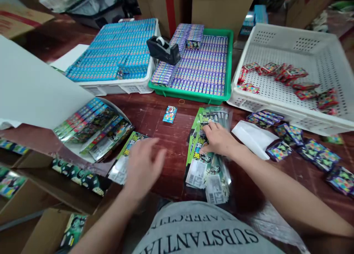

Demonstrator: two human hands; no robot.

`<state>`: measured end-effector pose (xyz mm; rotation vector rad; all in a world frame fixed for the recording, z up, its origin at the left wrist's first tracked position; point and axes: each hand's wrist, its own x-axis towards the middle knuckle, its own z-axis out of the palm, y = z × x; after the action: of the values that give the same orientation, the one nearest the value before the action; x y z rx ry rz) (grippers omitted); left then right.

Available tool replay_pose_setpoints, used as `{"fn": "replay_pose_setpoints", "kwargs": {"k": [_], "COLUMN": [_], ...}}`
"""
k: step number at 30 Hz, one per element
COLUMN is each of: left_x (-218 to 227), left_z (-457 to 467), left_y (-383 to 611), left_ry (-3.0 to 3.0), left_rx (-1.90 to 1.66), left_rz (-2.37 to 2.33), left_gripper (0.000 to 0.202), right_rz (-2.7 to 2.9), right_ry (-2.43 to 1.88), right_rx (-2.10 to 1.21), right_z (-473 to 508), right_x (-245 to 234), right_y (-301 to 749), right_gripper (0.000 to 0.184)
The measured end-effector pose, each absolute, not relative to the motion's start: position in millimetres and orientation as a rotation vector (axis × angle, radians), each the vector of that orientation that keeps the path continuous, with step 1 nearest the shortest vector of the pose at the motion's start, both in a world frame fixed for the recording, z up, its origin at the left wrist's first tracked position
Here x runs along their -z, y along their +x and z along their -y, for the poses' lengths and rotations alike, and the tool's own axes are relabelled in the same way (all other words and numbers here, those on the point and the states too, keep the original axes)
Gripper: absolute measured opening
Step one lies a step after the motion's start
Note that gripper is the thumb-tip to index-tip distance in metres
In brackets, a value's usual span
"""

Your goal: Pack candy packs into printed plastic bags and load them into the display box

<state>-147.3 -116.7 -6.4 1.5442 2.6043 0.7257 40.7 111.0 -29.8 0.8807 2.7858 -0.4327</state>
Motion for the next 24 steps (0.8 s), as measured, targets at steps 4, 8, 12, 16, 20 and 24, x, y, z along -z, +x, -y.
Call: {"fn": "replay_pose_setpoints", "kwargs": {"k": [4,8,12,16,20,24], "left_x": [25,34,28,21,10,-1], "left_z": [61,36,49,66,72,78], "left_y": [-67,-63,-82,-89,-96,-104], "left_ry": [1.385,1.294,1.411,1.327,1.098,0.849], "left_rx": [-0.536,-0.505,-0.660,-1.080,-1.202,-1.042], "left_rz": [-2.202,-2.146,-1.989,-1.635,-1.413,-1.207], "left_gripper": [0.088,0.078,0.031,0.031,0.025,0.054], "right_rz": [-2.862,-2.965,-3.096,-3.193,-3.179,-3.067], "right_ry": [0.866,0.843,0.828,0.843,0.665,0.285], "right_rx": [0.427,0.442,0.567,1.100,1.139,1.059], "right_z": [-105,-95,-87,-86,-86,-90], "right_x": [34,34,32,22,0,-33], "right_y": [45,58,71,77,77,76], "right_gripper": [0.084,0.066,0.040,0.027,0.016,0.021]}}
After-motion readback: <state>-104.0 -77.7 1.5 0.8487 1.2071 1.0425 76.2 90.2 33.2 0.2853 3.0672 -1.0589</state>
